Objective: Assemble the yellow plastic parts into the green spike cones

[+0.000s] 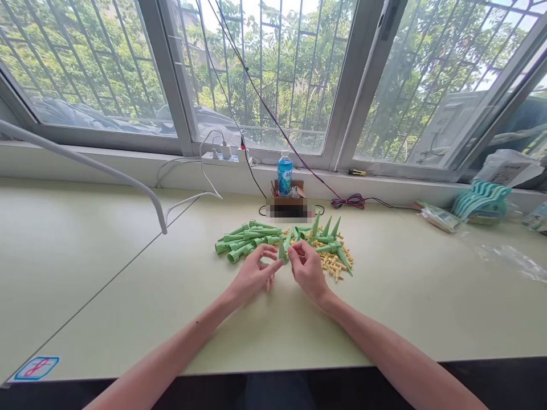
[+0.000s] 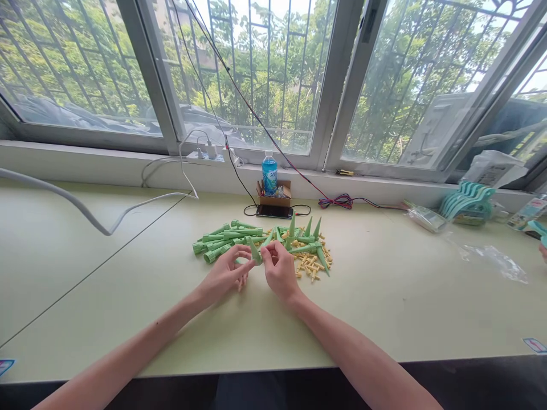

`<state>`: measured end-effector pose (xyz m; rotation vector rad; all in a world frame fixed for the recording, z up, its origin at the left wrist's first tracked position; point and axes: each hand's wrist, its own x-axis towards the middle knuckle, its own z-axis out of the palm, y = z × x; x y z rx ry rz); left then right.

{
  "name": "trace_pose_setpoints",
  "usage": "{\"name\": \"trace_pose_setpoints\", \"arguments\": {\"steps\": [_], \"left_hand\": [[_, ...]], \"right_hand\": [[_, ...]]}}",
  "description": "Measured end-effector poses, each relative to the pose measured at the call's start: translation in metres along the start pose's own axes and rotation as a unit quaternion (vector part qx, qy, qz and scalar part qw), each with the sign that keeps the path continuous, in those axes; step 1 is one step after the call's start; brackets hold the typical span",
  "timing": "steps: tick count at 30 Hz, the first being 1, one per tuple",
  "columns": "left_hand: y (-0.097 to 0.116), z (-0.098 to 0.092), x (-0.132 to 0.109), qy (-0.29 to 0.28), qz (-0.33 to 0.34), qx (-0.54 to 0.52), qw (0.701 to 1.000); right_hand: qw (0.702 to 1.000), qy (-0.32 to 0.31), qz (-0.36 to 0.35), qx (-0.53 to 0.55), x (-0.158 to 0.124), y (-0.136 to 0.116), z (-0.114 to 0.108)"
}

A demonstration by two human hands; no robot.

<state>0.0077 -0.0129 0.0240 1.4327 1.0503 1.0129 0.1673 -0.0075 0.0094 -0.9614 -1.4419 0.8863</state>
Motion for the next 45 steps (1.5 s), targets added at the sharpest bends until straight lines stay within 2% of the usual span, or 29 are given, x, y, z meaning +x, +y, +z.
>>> {"name": "trace_pose_setpoints", "arguments": {"steps": [4,7,10,14,17,19,21,23,25,27,30,39,45], "left_hand": [[0.0010,-0.0019,0.0007,-0.079,-0.079,-0.106,0.988],[0.0007,-0.0035,0.0006,-0.128,-0.133,-0.150,0.971],[0.0011,-0.0052,0.0006,-0.132,-0.156,-0.170,0.964],[0.0017,-0.0067,0.0008,-0.128,-0.154,-0.167,0.966],[0.0010,-0.0069,0.0002,-0.134,-0.118,-0.138,0.974],[0.0006,-0.0068,-0.0012,-0.130,-0.075,-0.078,0.986],[0.0004,-0.0065,-0.0030,-0.096,-0.016,0.012,0.995],[0.0000,-0.0059,-0.0045,-0.039,0.050,0.094,0.994],[-0.0012,-0.0054,-0.0051,0.008,0.109,0.139,0.984],[-0.0032,-0.0052,-0.0047,0.029,0.151,0.156,0.976],[-0.0058,-0.0051,-0.0037,0.040,0.175,0.166,0.970],[-0.0043,-0.0030,-0.0038,0.058,0.192,0.178,0.963],[-0.0066,-0.0038,-0.0041,0.076,0.240,0.214,0.944]], "right_hand": [[0.998,0.015,-0.043,-0.033,-0.0003,-0.0020,-0.0021],[0.996,-0.002,-0.074,-0.055,-0.0014,-0.0023,-0.0018],[0.993,-0.027,-0.095,-0.059,-0.0024,-0.0011,-0.0007],[0.994,-0.038,-0.092,-0.042,-0.0020,0.0012,-0.0006],[0.996,-0.046,-0.078,-0.019,-0.0014,0.0016,-0.0016],[0.997,-0.050,-0.065,-0.003,-0.0012,0.0010,-0.0023],[0.997,-0.053,-0.049,0.008,-0.0013,0.0001,-0.0028],[0.998,-0.057,-0.033,0.015,-0.0014,-0.0009,-0.0029],[0.998,-0.060,-0.022,0.023,-0.0013,-0.0021,-0.0027],[0.997,-0.061,-0.017,0.032,-0.0012,-0.0035,-0.0024],[0.997,-0.063,-0.013,0.046,-0.0009,-0.0049,-0.0019],[0.989,-0.073,0.008,0.125,0.0004,-0.0036,-0.0013],[0.984,-0.092,0.031,0.149,0.0018,-0.0037,-0.0024]]}}
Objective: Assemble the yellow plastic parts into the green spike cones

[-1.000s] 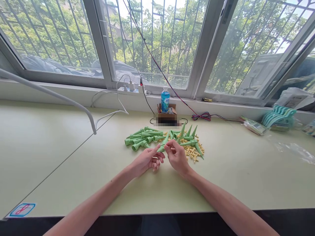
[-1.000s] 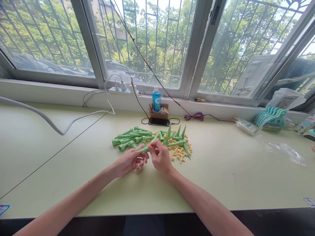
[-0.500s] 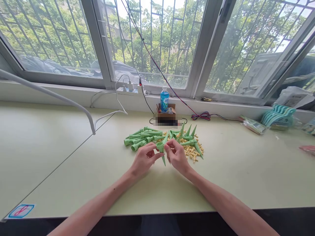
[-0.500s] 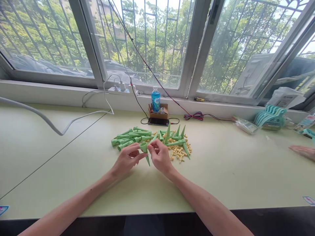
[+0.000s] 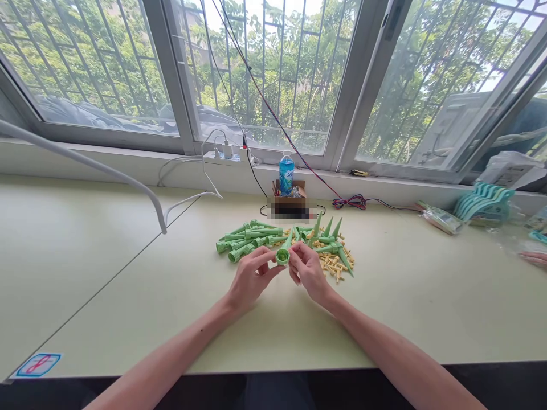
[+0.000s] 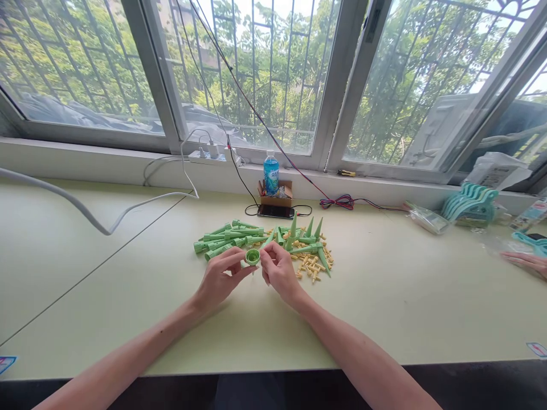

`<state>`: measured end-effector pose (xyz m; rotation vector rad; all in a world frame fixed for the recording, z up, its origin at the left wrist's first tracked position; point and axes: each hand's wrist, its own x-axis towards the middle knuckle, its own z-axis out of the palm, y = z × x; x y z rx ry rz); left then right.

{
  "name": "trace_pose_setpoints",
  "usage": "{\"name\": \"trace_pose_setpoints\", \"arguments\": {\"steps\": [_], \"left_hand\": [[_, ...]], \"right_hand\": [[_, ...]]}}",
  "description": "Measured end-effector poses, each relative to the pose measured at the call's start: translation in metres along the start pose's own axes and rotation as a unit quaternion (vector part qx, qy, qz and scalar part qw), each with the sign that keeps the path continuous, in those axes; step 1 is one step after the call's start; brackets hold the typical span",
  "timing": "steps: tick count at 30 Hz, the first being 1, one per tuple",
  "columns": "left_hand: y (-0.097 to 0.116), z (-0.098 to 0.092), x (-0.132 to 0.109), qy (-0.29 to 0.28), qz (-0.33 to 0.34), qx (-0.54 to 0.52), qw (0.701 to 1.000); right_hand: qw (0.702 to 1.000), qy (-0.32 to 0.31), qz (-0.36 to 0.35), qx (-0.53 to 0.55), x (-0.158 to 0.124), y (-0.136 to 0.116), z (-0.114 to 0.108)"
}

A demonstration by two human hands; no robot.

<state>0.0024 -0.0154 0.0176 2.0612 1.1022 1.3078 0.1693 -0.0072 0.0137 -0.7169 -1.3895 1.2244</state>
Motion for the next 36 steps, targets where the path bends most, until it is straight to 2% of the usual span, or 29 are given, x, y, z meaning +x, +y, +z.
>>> {"name": "trace_pose_setpoints", "arguments": {"steps": [5,10,14,17,21,24,29,33,36], "left_hand": [[0.004,0.001,0.000,-0.004,0.006,0.016,1.000],[0.008,0.002,0.002,-0.012,-0.083,-0.039,0.996],[0.006,0.002,0.005,-0.007,-0.155,-0.120,0.981],[0.003,0.002,0.008,-0.040,-0.234,-0.204,0.950],[0.004,0.001,0.011,-0.116,-0.322,-0.314,0.886],[0.005,-0.001,0.011,-0.141,-0.328,-0.348,0.867],[0.005,-0.002,0.010,-0.153,-0.315,-0.367,0.862],[0.004,-0.003,0.008,-0.162,-0.294,-0.358,0.871],[0.004,-0.004,0.007,-0.170,-0.262,-0.312,0.897]], "right_hand": [[1.000,0.003,0.012,0.000,-0.001,-0.002,0.001],[0.999,0.041,-0.003,-0.019,-0.002,0.002,0.005],[0.997,0.068,-0.016,-0.029,-0.001,0.005,0.006],[0.996,0.070,-0.030,-0.047,-0.001,0.007,0.005],[0.996,0.032,-0.045,-0.072,-0.003,0.008,0.004],[0.995,0.008,-0.044,-0.090,-0.004,0.009,0.004],[0.994,0.001,-0.048,-0.103,-0.004,0.006,0.003],[0.994,0.002,-0.052,-0.096,-0.004,0.004,0.002],[0.994,0.007,-0.052,-0.094,-0.003,0.005,0.002]]}}
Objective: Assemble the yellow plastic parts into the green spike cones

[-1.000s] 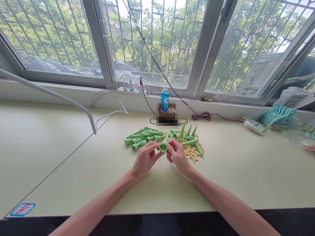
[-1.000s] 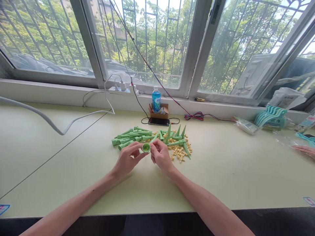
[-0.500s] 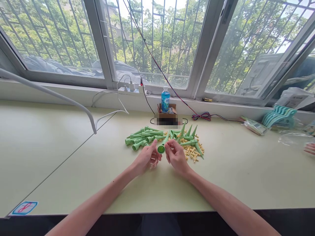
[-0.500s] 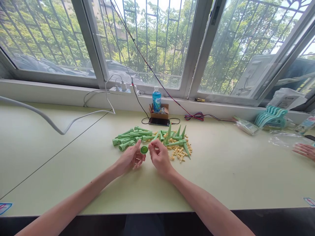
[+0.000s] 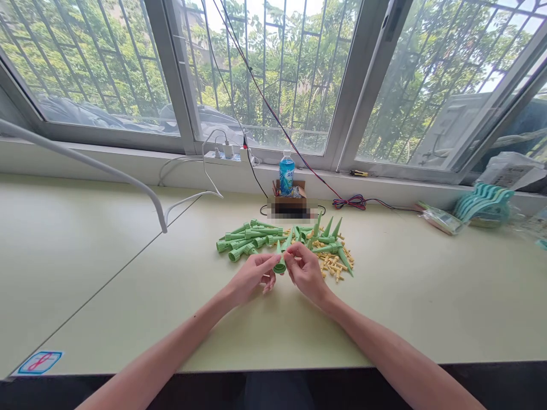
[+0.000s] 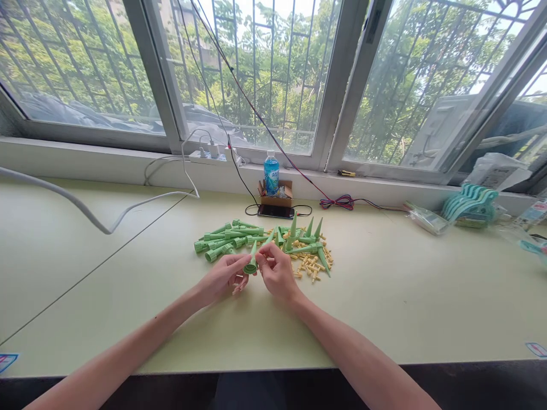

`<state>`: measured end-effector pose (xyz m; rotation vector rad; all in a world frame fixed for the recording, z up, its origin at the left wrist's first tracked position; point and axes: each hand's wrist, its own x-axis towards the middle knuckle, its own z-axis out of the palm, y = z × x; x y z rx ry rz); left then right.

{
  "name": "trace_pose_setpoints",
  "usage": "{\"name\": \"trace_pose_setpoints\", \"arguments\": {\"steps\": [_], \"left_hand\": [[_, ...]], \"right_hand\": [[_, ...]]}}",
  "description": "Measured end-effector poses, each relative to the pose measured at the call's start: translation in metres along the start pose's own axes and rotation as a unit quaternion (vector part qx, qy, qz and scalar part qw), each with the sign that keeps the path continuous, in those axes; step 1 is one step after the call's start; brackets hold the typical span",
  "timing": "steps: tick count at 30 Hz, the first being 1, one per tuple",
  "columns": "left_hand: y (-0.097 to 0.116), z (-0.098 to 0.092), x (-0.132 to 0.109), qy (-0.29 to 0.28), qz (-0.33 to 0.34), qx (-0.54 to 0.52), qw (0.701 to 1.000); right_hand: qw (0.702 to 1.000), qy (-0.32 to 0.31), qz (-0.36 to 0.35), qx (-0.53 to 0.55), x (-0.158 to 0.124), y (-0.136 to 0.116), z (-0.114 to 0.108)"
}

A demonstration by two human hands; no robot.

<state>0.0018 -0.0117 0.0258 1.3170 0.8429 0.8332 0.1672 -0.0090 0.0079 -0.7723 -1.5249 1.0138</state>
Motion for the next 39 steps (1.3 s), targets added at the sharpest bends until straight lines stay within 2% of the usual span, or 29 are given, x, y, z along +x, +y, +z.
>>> {"name": "trace_pose_setpoints", "arguments": {"steps": [6,11,14,18,23,33,39], "left_hand": [[-0.001,-0.001,-0.002,0.046,0.085,0.173,0.980],[-0.008,-0.001,0.000,0.113,0.193,0.256,0.941],[-0.010,0.000,0.001,0.142,0.226,0.300,0.916],[-0.010,0.001,0.001,0.163,0.255,0.320,0.898],[-0.010,0.002,0.001,0.179,0.264,0.332,0.888],[-0.007,0.001,0.003,0.194,0.240,0.302,0.902],[-0.008,0.001,0.002,0.195,0.230,0.303,0.904]], "right_hand": [[1.000,0.011,0.022,-0.002,0.001,0.001,-0.001],[0.999,0.024,0.030,-0.001,0.002,-0.001,0.000],[0.999,0.031,0.039,0.002,0.003,-0.001,0.000],[0.997,0.036,0.067,0.003,0.004,-0.002,0.000],[0.996,0.033,0.088,0.003,0.004,-0.006,0.002],[0.998,0.019,0.053,-0.005,0.003,-0.006,0.000],[0.998,0.022,0.054,0.000,0.002,-0.005,0.000]]}}
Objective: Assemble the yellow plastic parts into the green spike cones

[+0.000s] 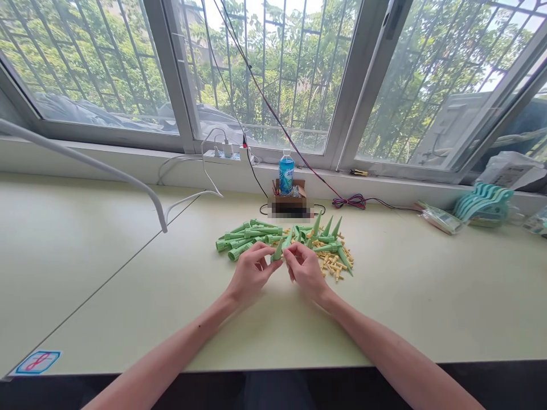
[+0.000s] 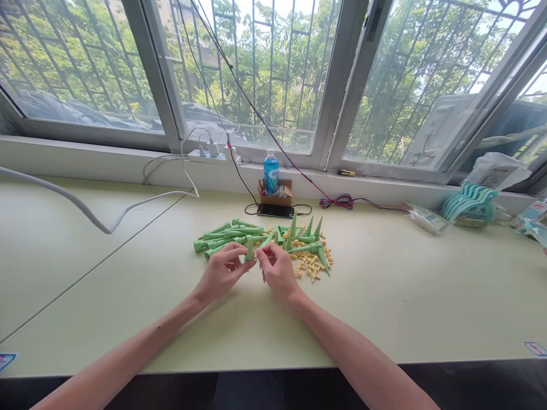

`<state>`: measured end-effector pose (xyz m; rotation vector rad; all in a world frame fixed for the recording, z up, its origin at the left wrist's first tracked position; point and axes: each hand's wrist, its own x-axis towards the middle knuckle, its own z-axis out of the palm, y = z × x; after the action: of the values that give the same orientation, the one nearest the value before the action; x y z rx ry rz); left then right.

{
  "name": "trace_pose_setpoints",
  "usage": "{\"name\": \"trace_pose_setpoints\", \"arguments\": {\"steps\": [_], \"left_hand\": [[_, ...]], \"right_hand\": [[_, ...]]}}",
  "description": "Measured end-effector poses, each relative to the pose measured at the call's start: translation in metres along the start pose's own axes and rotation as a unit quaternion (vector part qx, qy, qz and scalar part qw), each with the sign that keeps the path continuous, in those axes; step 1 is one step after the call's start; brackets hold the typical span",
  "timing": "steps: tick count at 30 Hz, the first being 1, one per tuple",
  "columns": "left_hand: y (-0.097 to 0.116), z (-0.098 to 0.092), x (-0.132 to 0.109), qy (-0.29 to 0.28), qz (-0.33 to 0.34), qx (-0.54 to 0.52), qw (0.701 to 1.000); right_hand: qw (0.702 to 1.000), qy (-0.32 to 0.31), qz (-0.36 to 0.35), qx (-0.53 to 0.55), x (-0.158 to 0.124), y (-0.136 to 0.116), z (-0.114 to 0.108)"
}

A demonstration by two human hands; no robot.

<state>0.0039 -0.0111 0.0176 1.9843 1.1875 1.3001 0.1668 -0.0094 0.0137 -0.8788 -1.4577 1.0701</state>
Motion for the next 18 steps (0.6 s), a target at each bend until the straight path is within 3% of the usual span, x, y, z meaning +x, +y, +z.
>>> {"name": "trace_pose_setpoints", "arguments": {"steps": [4,8,14,18], "left_hand": [[0.002,0.000,0.000,-0.007,-0.036,-0.026,0.999],[0.007,-0.001,0.003,-0.013,-0.121,-0.123,0.985],[0.004,0.000,0.005,-0.113,-0.267,-0.258,0.922],[-0.001,0.001,0.003,-0.150,-0.290,-0.292,0.899]], "right_hand": [[1.000,0.021,-0.009,-0.003,0.001,0.003,0.000],[0.998,0.051,-0.018,-0.009,0.003,0.005,-0.002],[0.996,0.039,-0.048,-0.066,0.000,0.005,-0.002],[0.993,0.026,-0.073,-0.090,-0.002,0.005,-0.001]]}}
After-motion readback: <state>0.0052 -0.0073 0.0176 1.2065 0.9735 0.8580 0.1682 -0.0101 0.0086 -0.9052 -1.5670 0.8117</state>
